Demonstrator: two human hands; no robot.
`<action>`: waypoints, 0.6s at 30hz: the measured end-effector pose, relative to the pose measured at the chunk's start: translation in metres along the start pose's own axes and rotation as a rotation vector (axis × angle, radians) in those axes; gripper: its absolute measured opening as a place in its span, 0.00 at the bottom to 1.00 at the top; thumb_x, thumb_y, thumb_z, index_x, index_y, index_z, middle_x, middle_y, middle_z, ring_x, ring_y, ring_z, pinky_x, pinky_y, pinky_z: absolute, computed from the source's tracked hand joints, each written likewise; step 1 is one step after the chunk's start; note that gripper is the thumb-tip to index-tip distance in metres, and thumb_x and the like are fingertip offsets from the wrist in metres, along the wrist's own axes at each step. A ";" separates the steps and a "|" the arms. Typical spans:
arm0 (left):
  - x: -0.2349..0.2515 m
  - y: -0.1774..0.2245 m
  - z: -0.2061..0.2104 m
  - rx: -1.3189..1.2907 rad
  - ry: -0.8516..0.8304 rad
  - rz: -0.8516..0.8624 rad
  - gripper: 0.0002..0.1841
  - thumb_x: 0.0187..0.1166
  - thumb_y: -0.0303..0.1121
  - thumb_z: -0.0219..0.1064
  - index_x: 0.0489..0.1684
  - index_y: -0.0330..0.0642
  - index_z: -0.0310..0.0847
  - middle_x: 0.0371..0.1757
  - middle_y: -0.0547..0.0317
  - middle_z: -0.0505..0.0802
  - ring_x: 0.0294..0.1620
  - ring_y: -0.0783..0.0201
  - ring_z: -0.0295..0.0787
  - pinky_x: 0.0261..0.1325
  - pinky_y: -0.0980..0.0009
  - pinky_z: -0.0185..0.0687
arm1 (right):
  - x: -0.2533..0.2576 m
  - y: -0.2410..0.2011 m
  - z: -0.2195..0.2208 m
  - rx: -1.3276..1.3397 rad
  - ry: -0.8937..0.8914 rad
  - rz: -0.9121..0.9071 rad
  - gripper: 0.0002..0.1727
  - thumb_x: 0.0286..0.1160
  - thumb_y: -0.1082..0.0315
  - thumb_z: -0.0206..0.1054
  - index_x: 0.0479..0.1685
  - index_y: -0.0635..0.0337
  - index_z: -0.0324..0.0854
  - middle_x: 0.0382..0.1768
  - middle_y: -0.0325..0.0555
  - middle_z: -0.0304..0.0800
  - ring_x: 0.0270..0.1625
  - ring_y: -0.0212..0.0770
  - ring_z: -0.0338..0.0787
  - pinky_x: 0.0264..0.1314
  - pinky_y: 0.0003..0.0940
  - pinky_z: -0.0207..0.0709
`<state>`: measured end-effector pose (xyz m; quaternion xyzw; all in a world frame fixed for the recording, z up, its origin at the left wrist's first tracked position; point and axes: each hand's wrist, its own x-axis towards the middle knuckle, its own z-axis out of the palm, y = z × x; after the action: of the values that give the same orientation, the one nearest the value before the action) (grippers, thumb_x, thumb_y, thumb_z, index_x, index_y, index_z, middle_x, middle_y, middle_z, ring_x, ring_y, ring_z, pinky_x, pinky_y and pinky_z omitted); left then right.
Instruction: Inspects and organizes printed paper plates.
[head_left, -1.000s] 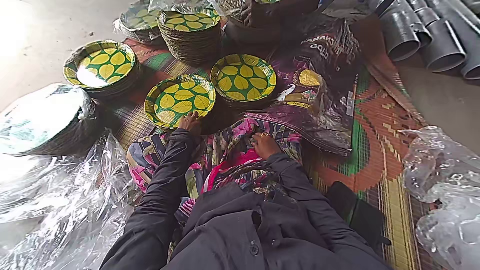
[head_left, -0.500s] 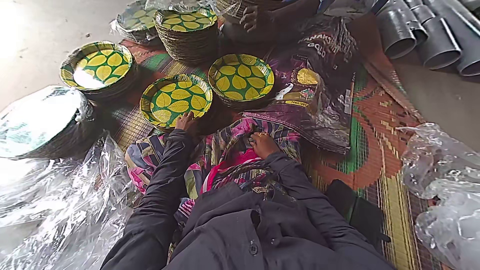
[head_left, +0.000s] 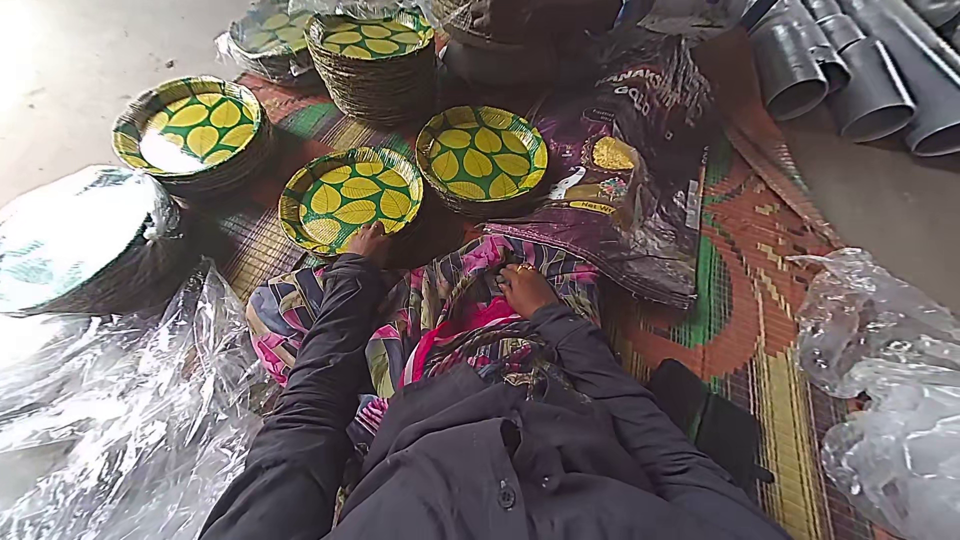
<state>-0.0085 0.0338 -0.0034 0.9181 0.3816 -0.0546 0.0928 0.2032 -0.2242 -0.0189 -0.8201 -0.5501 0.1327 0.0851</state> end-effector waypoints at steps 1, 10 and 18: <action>0.000 -0.001 -0.001 0.007 0.022 0.042 0.16 0.81 0.18 0.62 0.65 0.32 0.87 0.77 0.33 0.81 0.80 0.29 0.74 0.72 0.32 0.76 | 0.000 0.000 0.001 -0.001 0.001 -0.001 0.21 0.87 0.65 0.63 0.72 0.70 0.81 0.74 0.68 0.81 0.80 0.67 0.77 0.84 0.62 0.65; 0.002 -0.009 -0.010 0.208 -0.009 0.300 0.16 0.87 0.23 0.60 0.68 0.40 0.85 0.79 0.32 0.80 0.75 0.27 0.78 0.65 0.31 0.78 | 0.000 0.001 0.002 -0.018 -0.006 -0.006 0.21 0.86 0.65 0.63 0.71 0.70 0.82 0.73 0.68 0.82 0.79 0.67 0.79 0.83 0.62 0.66; -0.005 -0.004 -0.015 0.204 -0.003 0.231 0.19 0.84 0.27 0.65 0.71 0.35 0.83 0.75 0.36 0.83 0.76 0.32 0.77 0.64 0.36 0.77 | 0.006 -0.003 0.003 -0.055 -0.019 0.024 0.20 0.85 0.67 0.64 0.69 0.70 0.82 0.74 0.68 0.81 0.79 0.67 0.78 0.83 0.63 0.66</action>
<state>-0.0142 0.0367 0.0118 0.9605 0.2656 -0.0835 0.0053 0.2019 -0.2174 -0.0212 -0.8273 -0.5446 0.1262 0.0559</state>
